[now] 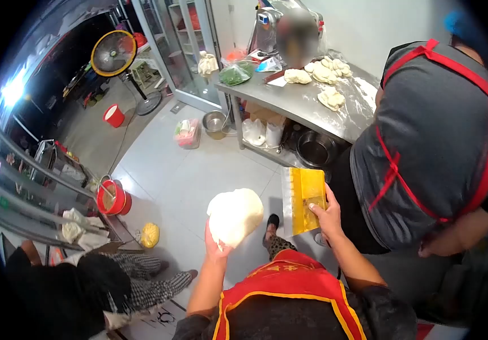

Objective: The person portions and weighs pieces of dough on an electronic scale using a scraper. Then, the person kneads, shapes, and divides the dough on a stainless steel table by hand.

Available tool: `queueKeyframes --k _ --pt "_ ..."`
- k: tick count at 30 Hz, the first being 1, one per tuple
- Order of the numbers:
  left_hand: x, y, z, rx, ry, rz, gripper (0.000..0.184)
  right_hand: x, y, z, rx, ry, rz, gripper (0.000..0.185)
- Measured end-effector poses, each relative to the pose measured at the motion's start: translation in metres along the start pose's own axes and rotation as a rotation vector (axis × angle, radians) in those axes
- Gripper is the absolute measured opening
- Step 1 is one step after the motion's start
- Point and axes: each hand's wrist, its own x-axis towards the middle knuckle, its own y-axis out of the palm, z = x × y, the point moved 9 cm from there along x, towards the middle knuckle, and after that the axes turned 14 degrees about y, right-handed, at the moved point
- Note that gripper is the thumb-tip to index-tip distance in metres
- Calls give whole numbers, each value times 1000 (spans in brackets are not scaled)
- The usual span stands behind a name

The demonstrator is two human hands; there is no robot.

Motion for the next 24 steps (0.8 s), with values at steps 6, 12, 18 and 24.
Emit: queueKeyframes --k 6,12,18,24 --pt "150 33 50 -68 -337 -26 46 123 0 7 16 0 -100 71" --pt "295 24 82 185 -469 -44 46 200 -9 60 -261 -142 -239 71" --pt "446 58 138 727 -517 164 39 254 -25 80 -324 -112 -429 70" --pt "588 102 259 908 -818 604 38 292 -52 97 -240 -40 -714 70"
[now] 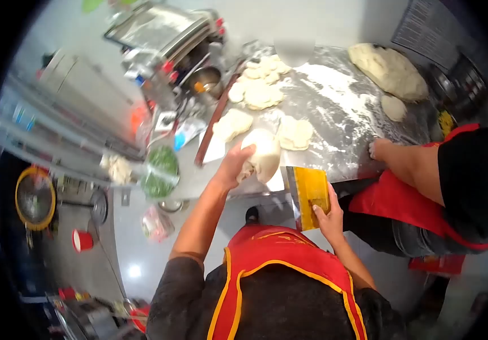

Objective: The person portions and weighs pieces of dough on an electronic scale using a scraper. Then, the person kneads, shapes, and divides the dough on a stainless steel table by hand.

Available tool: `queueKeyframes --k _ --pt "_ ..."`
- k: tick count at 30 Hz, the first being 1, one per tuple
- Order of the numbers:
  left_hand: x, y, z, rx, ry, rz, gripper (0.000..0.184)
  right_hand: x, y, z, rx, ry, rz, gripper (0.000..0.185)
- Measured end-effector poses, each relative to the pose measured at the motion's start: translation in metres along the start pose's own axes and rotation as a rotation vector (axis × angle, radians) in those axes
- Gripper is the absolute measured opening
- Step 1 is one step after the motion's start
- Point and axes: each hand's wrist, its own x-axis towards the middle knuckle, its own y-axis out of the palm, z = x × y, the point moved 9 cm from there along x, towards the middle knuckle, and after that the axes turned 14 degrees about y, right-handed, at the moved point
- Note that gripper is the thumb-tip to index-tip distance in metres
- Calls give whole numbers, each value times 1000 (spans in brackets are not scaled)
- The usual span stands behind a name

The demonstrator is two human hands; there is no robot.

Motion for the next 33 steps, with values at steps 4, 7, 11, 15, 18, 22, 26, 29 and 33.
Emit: queueKeyframes --k 4,7,11,15,18,22,26,29,33 --pt "104 33 -46 83 159 136 36 10 -12 20 15 80 -191 69" --pt "194 48 -55 457 322 264 43 18 -20 16 115 80 -302 69" --pt "279 87 -28 1100 402 589 52 40 -30 19 148 127 -369 67" --pt "332 66 83 1800 301 565 59 75 -48 11 124 125 -380 66" --pt "349 75 59 1851 252 472 59 118 -73 11 134 118 -354 66" --pt "383 56 3 937 109 212 44 178 -108 11 148 107 -429 63" --pt "372 44 27 -17 -56 -75 44 245 -139 15 65 151 -559 55" --pt "341 33 74 -316 -260 -134 36 282 -169 -57 268 325 -681 53" --pt "291 5 84 -76 -299 -171 23 238 -166 -154 577 296 -811 57"
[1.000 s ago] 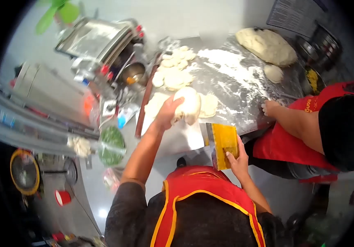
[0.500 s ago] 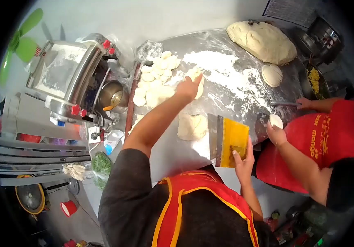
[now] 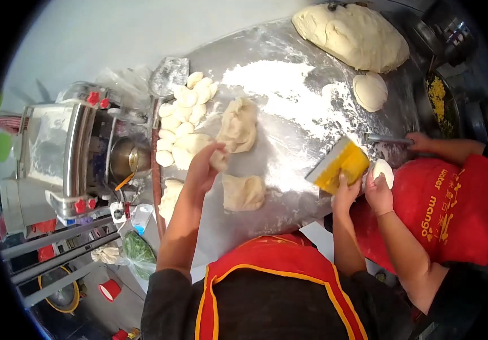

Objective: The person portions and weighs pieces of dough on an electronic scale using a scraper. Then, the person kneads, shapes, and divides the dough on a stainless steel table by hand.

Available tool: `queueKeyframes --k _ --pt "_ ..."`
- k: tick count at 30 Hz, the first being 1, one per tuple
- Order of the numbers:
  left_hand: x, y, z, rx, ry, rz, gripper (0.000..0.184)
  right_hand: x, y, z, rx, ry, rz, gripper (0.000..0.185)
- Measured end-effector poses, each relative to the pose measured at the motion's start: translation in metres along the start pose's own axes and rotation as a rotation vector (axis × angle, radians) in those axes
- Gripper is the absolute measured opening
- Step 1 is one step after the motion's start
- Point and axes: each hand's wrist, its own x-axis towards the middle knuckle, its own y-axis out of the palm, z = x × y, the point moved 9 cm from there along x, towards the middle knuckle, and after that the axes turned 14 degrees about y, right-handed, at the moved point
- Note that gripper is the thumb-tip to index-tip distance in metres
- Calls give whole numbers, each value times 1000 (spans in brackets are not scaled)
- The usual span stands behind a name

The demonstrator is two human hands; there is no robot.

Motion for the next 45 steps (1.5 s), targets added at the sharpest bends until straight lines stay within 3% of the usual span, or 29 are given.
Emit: queueKeyframes --k 1,4,8,11,15,17,19,22,24,25,29,31,33,36,39,42,45 --pt "-8 -10 6 34 19 -35 22 -8 -12 -12 -81 32 -96 58" --pt "-27 -28 16 94 59 -121 20 8 8 -28 -45 133 -22 59" --pt "-41 -22 18 79 44 -166 23 77 102 -8 -132 19 -17 68" --pt "-48 -29 22 44 44 -184 26 131 177 -4 8 59 41 73" --pt "-56 -37 20 10 49 -253 26 186 261 12 -197 7 172 72" --pt "-60 -44 23 15 23 -292 25 191 298 21 -213 50 252 72" --pt "-64 -47 26 9 12 -326 26 181 335 38 -247 -44 285 66" --pt "-65 -43 27 -32 17 -309 26 164 393 40 -565 -67 360 73" --pt "-62 -37 27 -37 16 -291 26 138 428 47 -652 -285 420 74" --pt "-61 -34 26 -40 20 -284 25 121 438 53 -765 -236 480 74" --pt "-57 -22 20 -45 24 -247 24 98 398 106 -886 -131 482 74" --pt "-55 -16 15 -70 21 -206 24 125 331 119 -713 -415 258 72" --pt "-49 -4 16 -138 -1 -117 27 162 246 95 -315 -281 268 73" --pt "-41 16 16 -210 -32 30 34 162 150 81 -232 -153 -27 72" --pt "-42 31 15 -220 -76 70 39 184 161 45 -97 28 109 71" --pt "-28 34 21 -128 -64 66 40 152 241 80 -659 -221 190 69" --pt "-17 27 3 54 58 52 39 86 269 118 -732 -281 239 67"
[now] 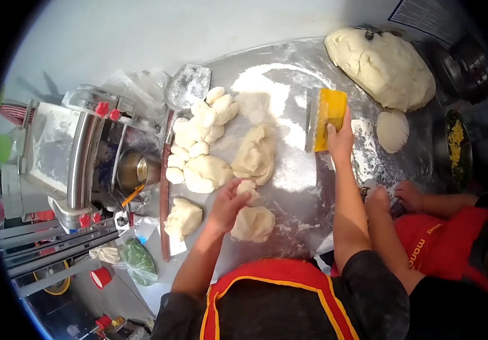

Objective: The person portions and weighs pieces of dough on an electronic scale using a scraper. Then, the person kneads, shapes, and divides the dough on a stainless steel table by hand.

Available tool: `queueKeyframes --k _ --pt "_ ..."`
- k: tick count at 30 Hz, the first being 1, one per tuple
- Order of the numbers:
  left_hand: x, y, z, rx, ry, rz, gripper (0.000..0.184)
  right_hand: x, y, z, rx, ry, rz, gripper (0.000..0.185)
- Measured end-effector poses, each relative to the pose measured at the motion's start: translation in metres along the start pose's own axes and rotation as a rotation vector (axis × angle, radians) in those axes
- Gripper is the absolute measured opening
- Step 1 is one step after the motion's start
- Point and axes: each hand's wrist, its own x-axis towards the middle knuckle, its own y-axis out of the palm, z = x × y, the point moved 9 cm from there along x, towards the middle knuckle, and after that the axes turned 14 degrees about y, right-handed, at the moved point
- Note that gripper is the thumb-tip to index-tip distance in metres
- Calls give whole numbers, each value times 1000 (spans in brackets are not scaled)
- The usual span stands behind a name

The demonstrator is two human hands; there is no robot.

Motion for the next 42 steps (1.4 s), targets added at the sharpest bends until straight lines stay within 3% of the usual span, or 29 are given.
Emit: queueKeyframes --k 3,5,8,11,14,16,17,18,21,22,23,24,25,26,27,28,30,32,34,37,38,40,42 --pt "10 -2 -23 45 57 -10 38 -45 -1 -30 318 -94 57 67" --pt "18 -7 -25 -108 47 -5 37 -86 3 -68 387 89 97 66" --pt "32 17 -48 -434 129 40 43 -138 46 -132 455 297 358 64" --pt "46 24 -44 -733 45 34 52 -160 28 -72 -154 -111 56 61" --pt "45 34 -34 -749 28 -46 59 -163 45 19 302 -180 405 62" --pt "47 45 -42 -732 61 -37 62 -176 75 70 59 -489 501 55" --pt "46 49 -45 -698 102 -22 63 -177 89 78 98 -621 515 43" --pt "47 52 -49 -664 143 -9 64 -168 89 86 248 -553 498 29" --pt "41 49 -79 -566 281 -62 65 -105 131 36 743 188 738 23" --pt "41 49 -88 -624 304 0 71 -81 111 42 682 207 575 18" --pt "42 44 -90 -675 294 19 72 -44 122 21 1081 372 694 17" --pt "47 39 -93 -728 295 39 74 -14 104 23 1085 437 541 18" --pt "52 35 -97 -781 300 67 75 31 90 14 1009 218 431 22" --pt "56 33 -101 -847 291 79 80 64 70 14 868 196 224 24" --pt "59 30 -100 -888 277 60 80 113 60 2 802 70 213 24" --pt "64 29 -98 -930 262 44 80 132 36 12 647 156 83 28" --pt "72 26 -94 -975 234 5 80 186 -2 25 363 53 -123 37" --pt "80 18 -86 -713 259 -49 79 231 -44 52 -106 -423 -544 49" --pt "83 6 -71 -363 279 -84 73 258 -56 56 -348 -546 -716 57" --pt "72 4 -49 940 478 73 77 294 -28 12 -729 -485 -550 60" --pt "73 9 -34 1190 477 85 80 291 -19 6 -907 -510 -552 63" --pt "81 29 -5 1687 459 114 88 307 -11 8 -925 -421 -473 66" --pt "91 28 1 1653 498 80 88 315 -17 8 -952 -251 -365 69"
